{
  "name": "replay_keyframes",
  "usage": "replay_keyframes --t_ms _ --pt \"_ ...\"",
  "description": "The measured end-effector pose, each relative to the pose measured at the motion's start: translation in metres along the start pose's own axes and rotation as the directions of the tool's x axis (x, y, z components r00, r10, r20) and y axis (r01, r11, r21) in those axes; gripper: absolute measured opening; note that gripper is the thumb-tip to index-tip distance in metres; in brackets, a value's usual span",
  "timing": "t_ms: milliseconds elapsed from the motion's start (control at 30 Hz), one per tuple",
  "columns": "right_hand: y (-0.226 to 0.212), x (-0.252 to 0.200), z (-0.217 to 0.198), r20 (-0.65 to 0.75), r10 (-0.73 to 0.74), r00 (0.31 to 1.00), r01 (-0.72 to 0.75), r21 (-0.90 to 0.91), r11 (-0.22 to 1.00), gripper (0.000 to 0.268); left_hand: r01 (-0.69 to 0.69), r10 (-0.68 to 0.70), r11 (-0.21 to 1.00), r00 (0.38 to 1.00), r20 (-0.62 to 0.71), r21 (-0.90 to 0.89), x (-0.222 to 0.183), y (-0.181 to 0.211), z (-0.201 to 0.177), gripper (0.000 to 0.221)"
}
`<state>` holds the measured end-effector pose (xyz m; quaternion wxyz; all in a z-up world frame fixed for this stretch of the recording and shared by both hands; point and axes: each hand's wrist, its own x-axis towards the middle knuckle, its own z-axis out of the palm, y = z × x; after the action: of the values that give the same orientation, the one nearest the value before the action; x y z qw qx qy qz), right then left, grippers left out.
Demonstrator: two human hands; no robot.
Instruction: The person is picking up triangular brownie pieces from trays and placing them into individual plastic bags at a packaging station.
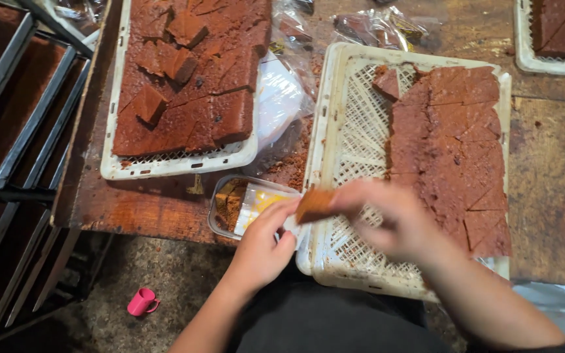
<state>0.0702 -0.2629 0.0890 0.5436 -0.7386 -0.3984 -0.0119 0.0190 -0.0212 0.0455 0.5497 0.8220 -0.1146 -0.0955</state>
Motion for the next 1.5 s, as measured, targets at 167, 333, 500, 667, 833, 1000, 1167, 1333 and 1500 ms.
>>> replay_keyframes --t_ms 167,333,500,667,833,1000,1167,1333,1500 --pt "0.000 -0.017 0.024 0.017 0.354 0.935 -0.338 -0.258 0.905 0.013 -0.305 0.312 0.949 0.946 -0.091 0.083 0.008 0.031 0.023 0.050" --pt "-0.016 0.025 -0.014 0.071 0.751 0.657 -0.690 -0.344 0.637 0.051 -0.518 0.517 0.846 0.855 0.046 0.123 -0.010 0.035 0.030 0.045" --pt "0.030 0.066 -0.062 -0.393 0.589 0.706 -0.672 -0.111 0.732 0.059 -0.280 0.299 0.954 0.913 -0.277 0.107 -0.025 0.010 0.012 0.034" --pt "0.106 0.110 -0.093 -0.249 0.828 0.502 -0.748 -0.605 0.272 0.086 -0.253 0.269 0.963 0.916 -0.298 0.092 -0.036 0.000 0.010 0.032" --pt "0.153 0.116 -0.095 -0.160 0.855 0.493 -0.505 -0.853 0.132 0.082 -0.197 0.207 0.978 0.946 -0.248 0.067 -0.040 -0.008 0.010 0.030" --pt "0.094 0.107 -0.109 -0.350 0.788 0.506 -0.827 -0.456 0.329 0.018 -0.204 0.217 0.976 0.938 -0.269 0.076 -0.038 -0.018 0.010 0.030" --pt "0.057 0.062 -0.115 -0.211 0.959 0.188 -0.799 -0.601 0.024 0.021 -0.202 0.213 0.977 0.942 -0.261 0.067 -0.032 -0.027 0.008 0.030" --pt "0.071 0.047 -0.134 -0.159 0.980 0.122 -0.684 -0.729 -0.033 0.059 -0.206 0.208 0.978 0.952 -0.223 0.034 -0.026 -0.023 0.012 0.029" --pt "0.131 0.055 -0.158 -0.439 0.813 0.382 -0.901 -0.373 0.222 0.029 -0.201 0.211 0.977 0.961 -0.178 0.073 -0.028 -0.025 0.013 0.028"
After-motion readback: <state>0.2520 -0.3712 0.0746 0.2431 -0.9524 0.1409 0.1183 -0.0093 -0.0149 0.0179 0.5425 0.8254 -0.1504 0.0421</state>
